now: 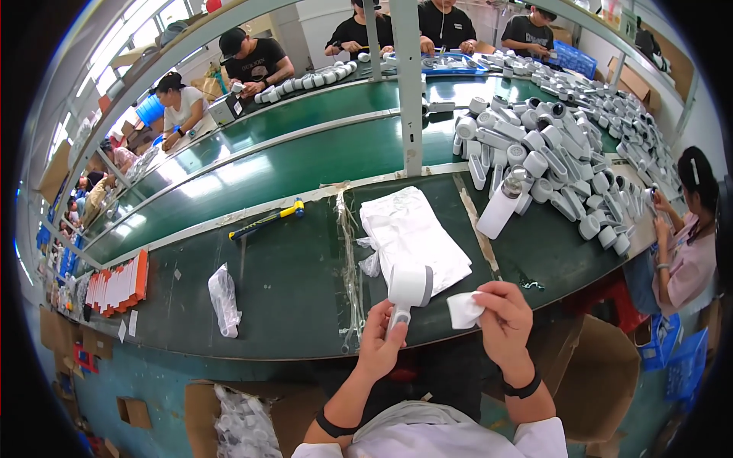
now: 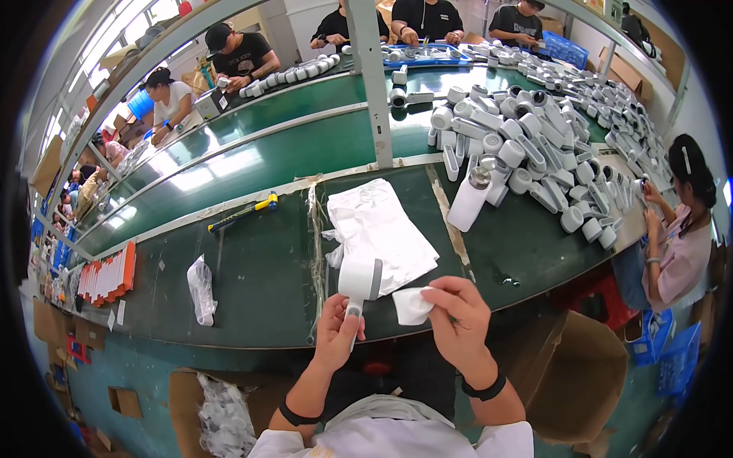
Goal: The person picks up a handheld fan, wipes it with a cloth, and slides it into a plastic bag before placing it on the table. They repeat this process with several fans and then move the group of bagged fans into a box.
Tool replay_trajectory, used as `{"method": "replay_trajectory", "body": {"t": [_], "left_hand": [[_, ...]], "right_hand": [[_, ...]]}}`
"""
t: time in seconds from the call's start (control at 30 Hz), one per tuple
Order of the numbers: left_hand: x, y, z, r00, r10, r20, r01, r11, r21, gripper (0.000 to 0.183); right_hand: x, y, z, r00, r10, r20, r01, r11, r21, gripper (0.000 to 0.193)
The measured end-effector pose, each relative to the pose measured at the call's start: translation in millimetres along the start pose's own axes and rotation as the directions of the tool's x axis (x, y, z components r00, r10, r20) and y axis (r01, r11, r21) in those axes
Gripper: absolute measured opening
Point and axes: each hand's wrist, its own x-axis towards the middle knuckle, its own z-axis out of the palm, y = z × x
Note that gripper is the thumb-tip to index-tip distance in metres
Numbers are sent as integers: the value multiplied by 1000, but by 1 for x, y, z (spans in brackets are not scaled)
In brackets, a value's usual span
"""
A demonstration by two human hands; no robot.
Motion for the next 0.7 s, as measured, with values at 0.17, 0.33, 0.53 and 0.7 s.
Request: {"method": "replay_trajectory", "body": {"t": [0.17, 0.33, 0.53, 0.7], "left_hand": [[-2, -6, 7, 996, 89, -14, -81, 950, 303, 51], [-6, 18, 25, 988, 153, -23, -124, 868, 481, 63], [-5, 30, 20, 968, 247, 38, -221, 780, 586, 58], [-4, 22, 20, 955, 289, 69, -269, 741, 616, 56]], "right_hand": [[14, -26, 12, 995, -89, -45, 85, 993, -82, 28], [13, -11, 31, 912, -376, 161, 407, 873, -267, 24], [25, -5, 34, 950, -312, -6, 302, 923, -239, 25], [13, -14, 38, 890, -442, 114, 457, 857, -238, 25]]}}
